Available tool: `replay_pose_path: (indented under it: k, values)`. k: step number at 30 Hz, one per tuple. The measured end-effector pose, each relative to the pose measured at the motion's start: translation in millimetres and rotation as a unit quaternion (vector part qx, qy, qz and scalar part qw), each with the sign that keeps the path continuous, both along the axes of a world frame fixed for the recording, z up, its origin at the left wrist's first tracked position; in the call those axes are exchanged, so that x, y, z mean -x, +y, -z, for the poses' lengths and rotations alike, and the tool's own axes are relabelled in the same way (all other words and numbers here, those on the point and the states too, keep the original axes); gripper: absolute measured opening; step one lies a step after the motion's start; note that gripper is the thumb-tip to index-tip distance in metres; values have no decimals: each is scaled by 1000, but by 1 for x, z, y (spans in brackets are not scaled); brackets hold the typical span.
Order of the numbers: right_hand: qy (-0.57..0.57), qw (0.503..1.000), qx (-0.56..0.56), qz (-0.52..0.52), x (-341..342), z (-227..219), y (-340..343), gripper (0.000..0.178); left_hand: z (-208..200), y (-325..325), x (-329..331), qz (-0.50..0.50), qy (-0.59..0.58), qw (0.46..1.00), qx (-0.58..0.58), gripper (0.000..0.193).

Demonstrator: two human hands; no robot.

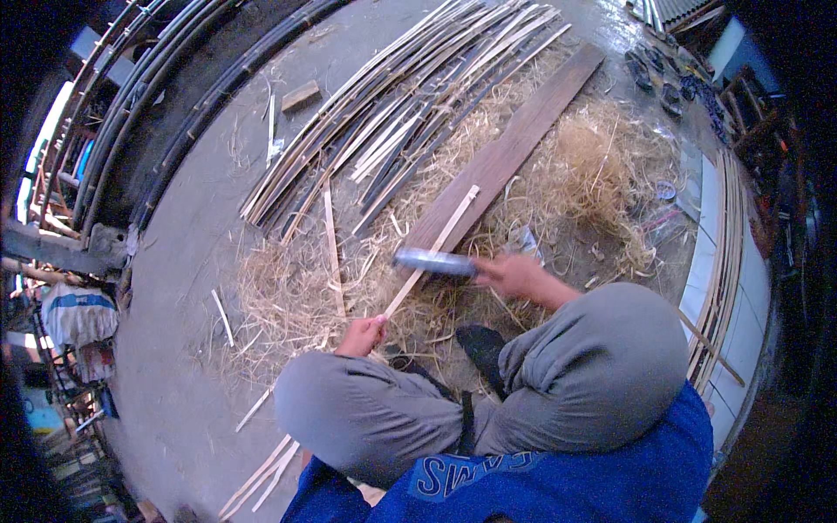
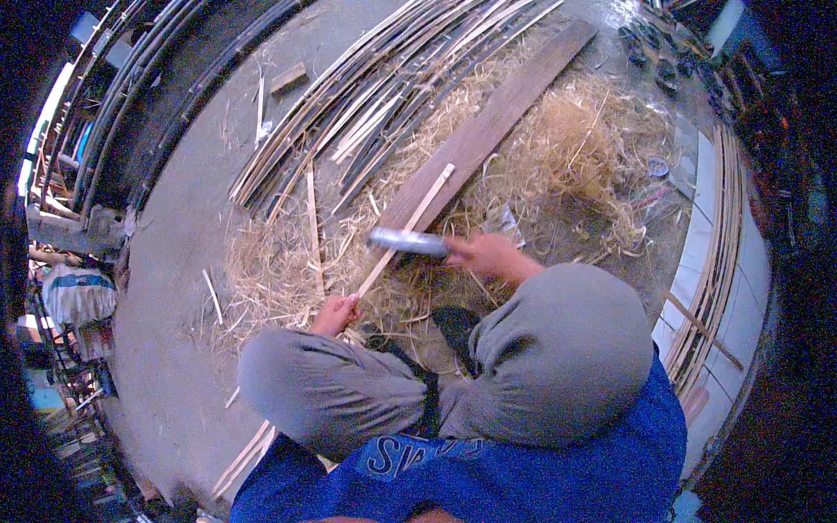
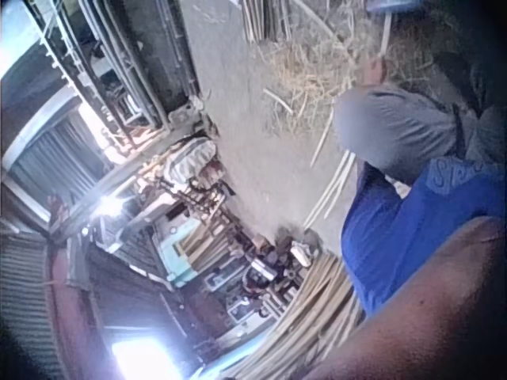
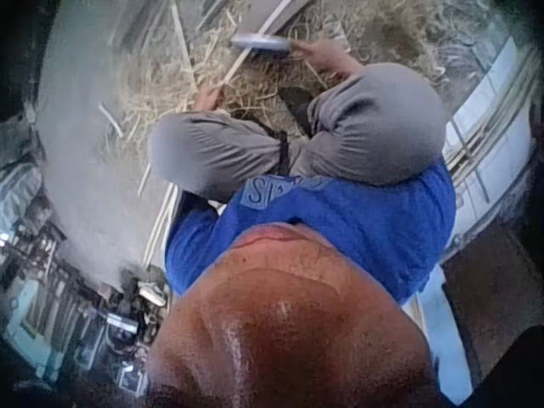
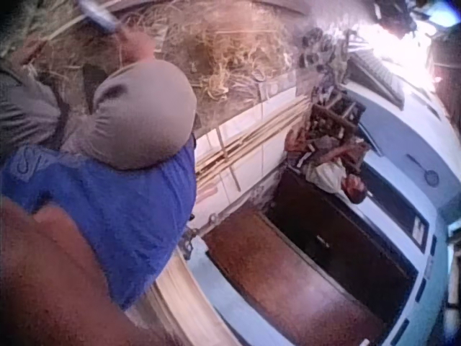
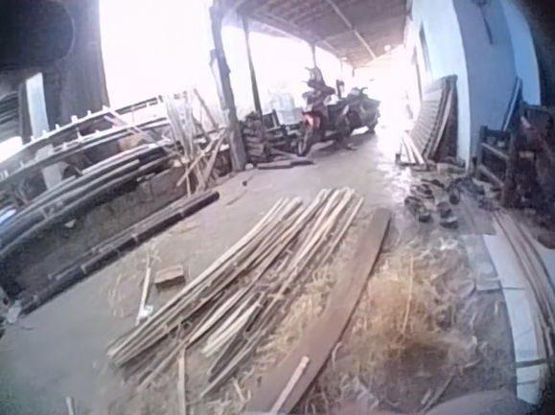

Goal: The person sits on the floor and uses a knife to split long bamboo strips into thinner pieces. They repeatedly position the bamboo on a wooden block, split it with the knife, and set the finished strips aside.

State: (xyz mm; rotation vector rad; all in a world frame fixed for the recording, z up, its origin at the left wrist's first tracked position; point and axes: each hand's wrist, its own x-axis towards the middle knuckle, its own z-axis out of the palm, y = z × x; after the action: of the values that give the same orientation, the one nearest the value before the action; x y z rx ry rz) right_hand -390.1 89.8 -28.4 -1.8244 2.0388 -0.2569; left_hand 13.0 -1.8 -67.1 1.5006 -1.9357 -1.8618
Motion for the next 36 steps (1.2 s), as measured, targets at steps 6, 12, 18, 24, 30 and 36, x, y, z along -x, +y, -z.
replay_pose_path:
  k: [6, 12, 18, 24, 30, 36]
  values:
    - [-93, 985, 64, 128, 32, -11, -9, 38, -32, 4, 31, -14, -8, 997, -70, 45]
    - [-33, 975, 51, 213, 60, 17, -5, 39, -7, 7, -12, 27, -28, 999, 4, 47]
    - [-125, 976, 103, 143, 51, -3, -4, 45, 12, 17, -29, -16, -77, 997, 0, 49]
    - [-137, 978, 120, 98, -18, 31, 26, 42, -16, 10, 46, -69, 46, 997, -9, 33]
    - [-134, 984, 63, 97, -16, 17, 20, 43, 33, -15, 54, -260, 198, 944, -38, 26]
    - [-130, 984, 86, 92, -16, 19, 18, 43, 86, -38, -103, -404, -82, 875, 255, 14]
